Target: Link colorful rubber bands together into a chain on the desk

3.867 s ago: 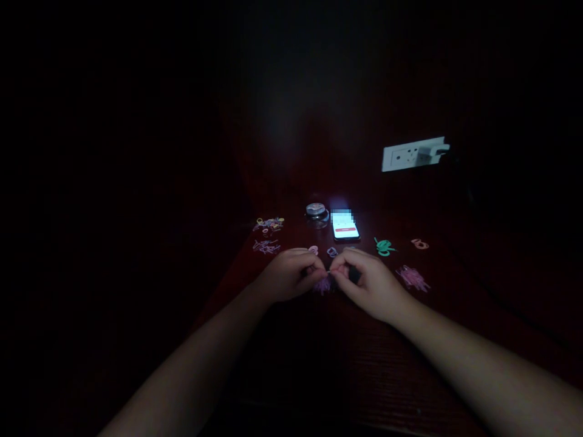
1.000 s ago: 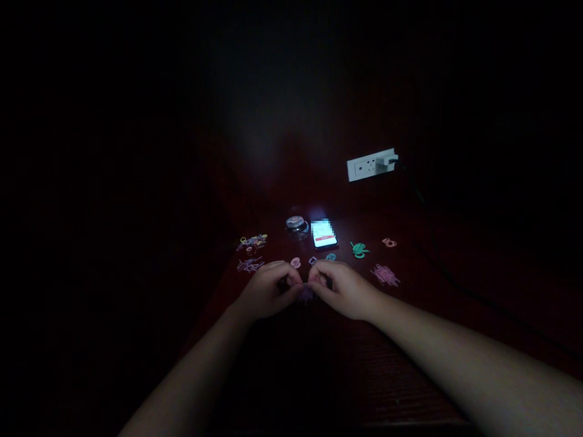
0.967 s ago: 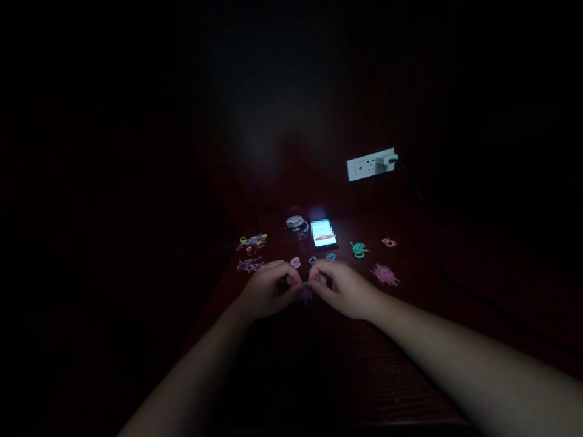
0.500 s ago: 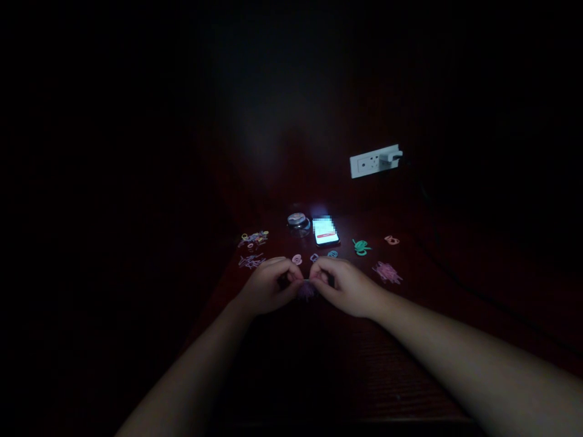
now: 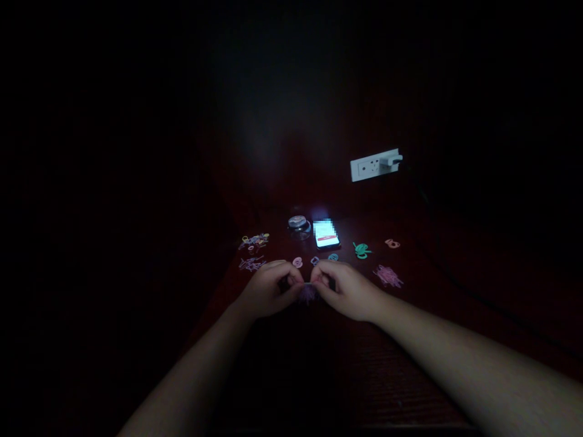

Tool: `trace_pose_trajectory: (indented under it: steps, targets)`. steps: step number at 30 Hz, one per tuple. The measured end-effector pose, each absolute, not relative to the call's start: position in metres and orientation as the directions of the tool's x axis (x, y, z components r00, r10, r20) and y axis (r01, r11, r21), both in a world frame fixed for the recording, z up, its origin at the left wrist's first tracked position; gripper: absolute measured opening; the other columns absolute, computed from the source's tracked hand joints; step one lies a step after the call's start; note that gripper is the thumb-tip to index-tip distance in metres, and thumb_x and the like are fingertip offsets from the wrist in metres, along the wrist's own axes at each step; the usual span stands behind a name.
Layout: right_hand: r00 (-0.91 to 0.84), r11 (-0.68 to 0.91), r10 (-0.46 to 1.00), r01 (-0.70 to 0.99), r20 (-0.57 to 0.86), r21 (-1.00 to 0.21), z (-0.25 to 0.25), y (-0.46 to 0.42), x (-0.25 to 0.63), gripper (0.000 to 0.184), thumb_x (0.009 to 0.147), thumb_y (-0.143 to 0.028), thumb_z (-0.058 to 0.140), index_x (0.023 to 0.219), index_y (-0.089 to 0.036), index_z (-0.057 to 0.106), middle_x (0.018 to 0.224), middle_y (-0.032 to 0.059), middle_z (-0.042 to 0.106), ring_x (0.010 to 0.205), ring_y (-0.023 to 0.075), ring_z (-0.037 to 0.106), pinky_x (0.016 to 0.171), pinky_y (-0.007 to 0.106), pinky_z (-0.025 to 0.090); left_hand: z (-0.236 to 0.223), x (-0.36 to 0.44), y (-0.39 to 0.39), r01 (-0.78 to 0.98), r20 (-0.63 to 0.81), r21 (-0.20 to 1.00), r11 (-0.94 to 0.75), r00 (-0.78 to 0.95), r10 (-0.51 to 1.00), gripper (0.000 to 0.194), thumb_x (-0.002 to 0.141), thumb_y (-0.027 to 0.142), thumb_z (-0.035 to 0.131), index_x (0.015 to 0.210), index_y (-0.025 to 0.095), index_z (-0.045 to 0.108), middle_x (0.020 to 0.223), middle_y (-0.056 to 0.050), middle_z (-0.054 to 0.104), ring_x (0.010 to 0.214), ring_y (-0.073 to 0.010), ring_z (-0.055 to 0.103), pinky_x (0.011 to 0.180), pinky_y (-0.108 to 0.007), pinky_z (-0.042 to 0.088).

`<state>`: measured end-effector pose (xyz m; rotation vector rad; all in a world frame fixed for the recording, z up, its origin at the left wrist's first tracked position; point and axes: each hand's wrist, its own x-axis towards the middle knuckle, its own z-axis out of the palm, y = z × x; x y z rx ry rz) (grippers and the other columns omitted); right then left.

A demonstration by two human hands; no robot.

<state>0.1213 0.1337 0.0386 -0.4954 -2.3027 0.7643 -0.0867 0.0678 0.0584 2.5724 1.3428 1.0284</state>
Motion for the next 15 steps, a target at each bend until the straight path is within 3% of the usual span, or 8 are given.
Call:
trace_pose_trajectory:
  steps: [15]
  targets:
    - [-0.712, 0.777, 0.514, 0.149, 0.479, -0.612, 0.0399, 0.1335, 0.1210, 0.014, 0.091, -0.024, 0.050, 0.079, -0.019, 0.056, 0.070, -0.0003, 0.054, 0.064, 0.0138, 0.048, 0.059, 0.026, 0.040, 0.0592, -0.0860, 0.0667, 0.708, 0.515, 0.353, -0.611, 0.398, 0.759, 0.002, 0.081, 0.021, 0.060, 0.079, 0.020, 0.061, 0.069, 0.001, 0.063, 0.065, -0.0119, 0.058, 0.080, -0.031, 0.051]
